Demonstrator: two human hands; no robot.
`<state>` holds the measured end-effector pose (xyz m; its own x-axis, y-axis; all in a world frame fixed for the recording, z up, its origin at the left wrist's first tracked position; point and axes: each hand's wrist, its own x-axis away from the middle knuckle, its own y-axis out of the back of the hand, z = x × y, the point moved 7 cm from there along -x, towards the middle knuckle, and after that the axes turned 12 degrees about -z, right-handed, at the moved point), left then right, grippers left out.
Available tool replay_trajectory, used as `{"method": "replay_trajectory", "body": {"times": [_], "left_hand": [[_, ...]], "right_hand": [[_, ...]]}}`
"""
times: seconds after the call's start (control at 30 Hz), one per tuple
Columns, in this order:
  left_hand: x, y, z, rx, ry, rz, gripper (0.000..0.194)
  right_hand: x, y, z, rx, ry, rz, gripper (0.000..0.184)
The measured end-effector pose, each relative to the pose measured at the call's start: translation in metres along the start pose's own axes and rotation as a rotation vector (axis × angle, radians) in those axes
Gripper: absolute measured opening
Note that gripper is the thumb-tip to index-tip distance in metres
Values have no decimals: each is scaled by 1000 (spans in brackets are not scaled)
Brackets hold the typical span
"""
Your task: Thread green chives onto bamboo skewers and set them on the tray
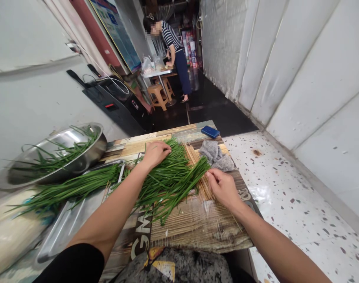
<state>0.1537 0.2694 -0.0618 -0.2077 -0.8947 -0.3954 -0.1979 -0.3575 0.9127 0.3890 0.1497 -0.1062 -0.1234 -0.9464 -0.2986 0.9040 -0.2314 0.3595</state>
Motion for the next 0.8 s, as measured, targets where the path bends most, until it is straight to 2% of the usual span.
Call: {"method": "replay_trajectory", "body": {"times": [0.1,0.23,0.37,0.5,0.6,0.8], "left_hand": [[2,9,-12,127,-27,-62,17],[9,21,-44,274,-88,-131,17],[14,21,-67,395,-78,-111,17],[12,12,-64,442,9,-44,11],[11,10,-58,474,53,-50,9],[14,2,-62,724,191,12,16]], "right_hand": [[0,0,1,-1,10,-2,27],[-1,-1,4,-6,31,-2,27],[-1,-1,4,-26,14,1,28],[-1,-1,6,-23,18,5,28],[-1,0,8,-11,33,-2,27],[-1,-1,8,-22,32,9,27]]}}
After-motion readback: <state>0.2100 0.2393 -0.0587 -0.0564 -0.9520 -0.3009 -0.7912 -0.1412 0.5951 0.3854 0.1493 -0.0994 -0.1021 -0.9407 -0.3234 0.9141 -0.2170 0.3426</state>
